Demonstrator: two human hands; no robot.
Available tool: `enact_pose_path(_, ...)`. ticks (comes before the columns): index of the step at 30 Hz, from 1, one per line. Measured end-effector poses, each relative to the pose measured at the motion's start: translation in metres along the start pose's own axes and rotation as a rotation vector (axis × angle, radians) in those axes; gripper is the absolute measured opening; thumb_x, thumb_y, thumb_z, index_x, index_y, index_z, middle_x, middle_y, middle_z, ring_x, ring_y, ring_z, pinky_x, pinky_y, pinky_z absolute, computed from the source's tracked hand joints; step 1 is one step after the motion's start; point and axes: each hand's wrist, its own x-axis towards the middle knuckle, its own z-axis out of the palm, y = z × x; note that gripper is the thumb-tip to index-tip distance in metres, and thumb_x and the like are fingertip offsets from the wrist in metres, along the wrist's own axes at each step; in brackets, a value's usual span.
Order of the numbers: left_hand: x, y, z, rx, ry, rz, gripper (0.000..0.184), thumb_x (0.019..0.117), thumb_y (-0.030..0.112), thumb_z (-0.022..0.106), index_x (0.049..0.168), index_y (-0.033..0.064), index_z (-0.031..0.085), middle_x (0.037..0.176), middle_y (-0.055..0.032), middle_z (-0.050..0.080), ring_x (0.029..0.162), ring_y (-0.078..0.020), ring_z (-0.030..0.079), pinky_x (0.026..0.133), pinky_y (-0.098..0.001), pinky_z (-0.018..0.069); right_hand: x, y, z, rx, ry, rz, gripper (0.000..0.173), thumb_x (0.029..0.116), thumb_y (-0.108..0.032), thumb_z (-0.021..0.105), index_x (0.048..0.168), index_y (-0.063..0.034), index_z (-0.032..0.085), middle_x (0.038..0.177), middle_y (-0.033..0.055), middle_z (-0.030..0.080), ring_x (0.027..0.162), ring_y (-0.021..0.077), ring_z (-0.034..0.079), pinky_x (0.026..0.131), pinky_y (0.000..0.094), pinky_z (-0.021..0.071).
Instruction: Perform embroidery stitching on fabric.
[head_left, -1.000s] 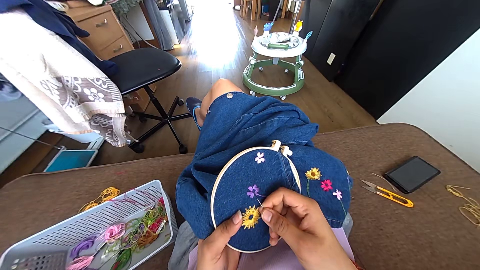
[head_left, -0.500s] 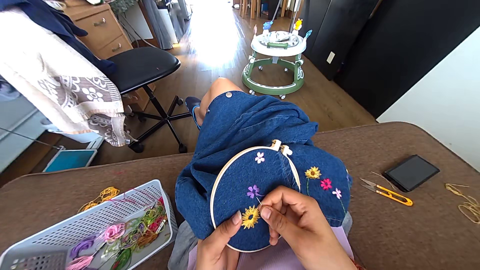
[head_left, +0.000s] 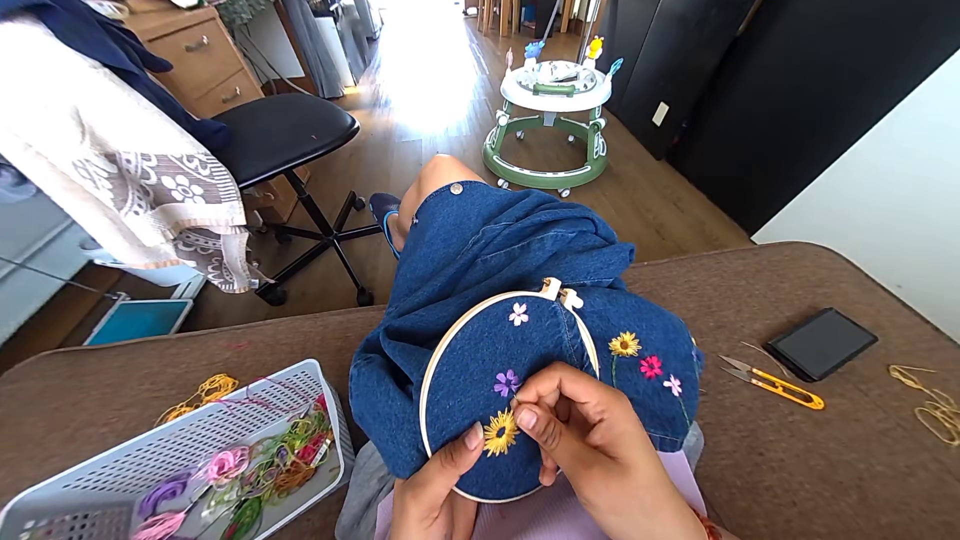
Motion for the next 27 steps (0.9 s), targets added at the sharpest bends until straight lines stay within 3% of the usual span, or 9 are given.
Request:
enact_pose_path(10, 0.003, 0.002, -0.001, -0.134, -0.102, -0.105, 0.024, 0.0904, 0.0, 0.07, 0.114, -0.0016, 0.073, 0.113, -0.0202, 0.074, 0.109, -0.0288, 0.072, 0.099, -0.0482, 0.0565, -0.003, 0.014, 0.008, -0.107, 0.093, -0.136, 0.009, 0.0994, -0.014, 0.065, 0.098, -0.0059, 0.068, 0.082, -0.0011, 0.063, 0.06, -0.001, 0.056, 0.049, 0.0133, 0.0496)
enact_pose_path(27, 0.004, 0.002, -0.004, -0.163, -0.134, -0.102, 0.024, 0.0912, 0.0, 0.069, 0.115, -0.002, 0.072, 0.115, -0.0204, 0.073, 0.111, -0.0293, 0.071, 0.101, -0.0482, 0.0555, -0.003, 0.016, 0.01, -0.147, 0.096, -0.196, 0.011, 0.1004, -0.015, 0.064, 0.097, -0.0045, 0.067, 0.083, 0.0002, 0.061, 0.062, -0.0016, 0.056, 0.051, 0.012, 0.0495)
